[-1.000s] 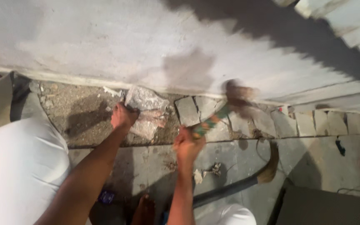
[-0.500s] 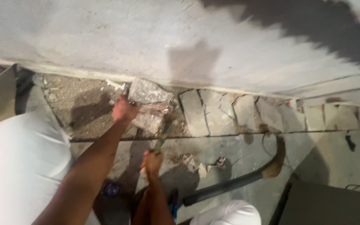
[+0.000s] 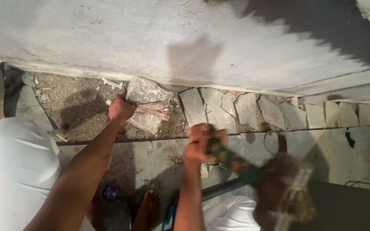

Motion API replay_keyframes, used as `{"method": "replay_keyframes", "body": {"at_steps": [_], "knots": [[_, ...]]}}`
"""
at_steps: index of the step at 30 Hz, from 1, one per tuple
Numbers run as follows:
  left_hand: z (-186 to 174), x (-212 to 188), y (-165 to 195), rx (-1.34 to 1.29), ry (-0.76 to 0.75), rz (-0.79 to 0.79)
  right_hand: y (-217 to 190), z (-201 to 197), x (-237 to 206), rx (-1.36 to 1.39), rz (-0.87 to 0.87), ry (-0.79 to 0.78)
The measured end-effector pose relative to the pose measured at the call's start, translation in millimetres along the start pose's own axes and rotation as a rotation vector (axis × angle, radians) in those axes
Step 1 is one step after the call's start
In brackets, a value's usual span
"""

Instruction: The person sits on the floor and hammers pieces of copper scrap flat on a stone slab using a mallet, repositioning each piece between strikes. They occasionally pick up new scrap pieces from a pile and continue hammering them flat.

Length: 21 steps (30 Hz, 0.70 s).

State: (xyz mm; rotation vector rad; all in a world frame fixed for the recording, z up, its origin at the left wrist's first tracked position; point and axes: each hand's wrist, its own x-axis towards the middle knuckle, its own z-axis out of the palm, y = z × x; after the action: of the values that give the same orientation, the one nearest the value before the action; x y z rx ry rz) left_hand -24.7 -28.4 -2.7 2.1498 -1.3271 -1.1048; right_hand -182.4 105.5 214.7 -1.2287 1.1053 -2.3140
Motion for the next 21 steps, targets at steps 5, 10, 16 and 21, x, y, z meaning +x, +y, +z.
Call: {"method": "replay_keyframes", "body": {"at_steps": [5,10,16,21], "knots": [[3.8,-0.6,-1.7,0.074,-0.050,0.018,47.8,-4.6,-76.4,-0.512,0.786,-0.090],[1.3,0.5,5.4,0.119,-0.101,0.019,47.5,-13.9,-79.6,-0.682,1.182,-0.002],[-1.7,-0.4,2.6,0.083,-0.113,-0.023,13.1,0.2,-12.6,-0.520,0.754,0.029],[-0.7,6.9,-5.0,0.006,-0.094,-0.055,5.6,-5.6,24.3,-0.160,0.209,0.100]]}}
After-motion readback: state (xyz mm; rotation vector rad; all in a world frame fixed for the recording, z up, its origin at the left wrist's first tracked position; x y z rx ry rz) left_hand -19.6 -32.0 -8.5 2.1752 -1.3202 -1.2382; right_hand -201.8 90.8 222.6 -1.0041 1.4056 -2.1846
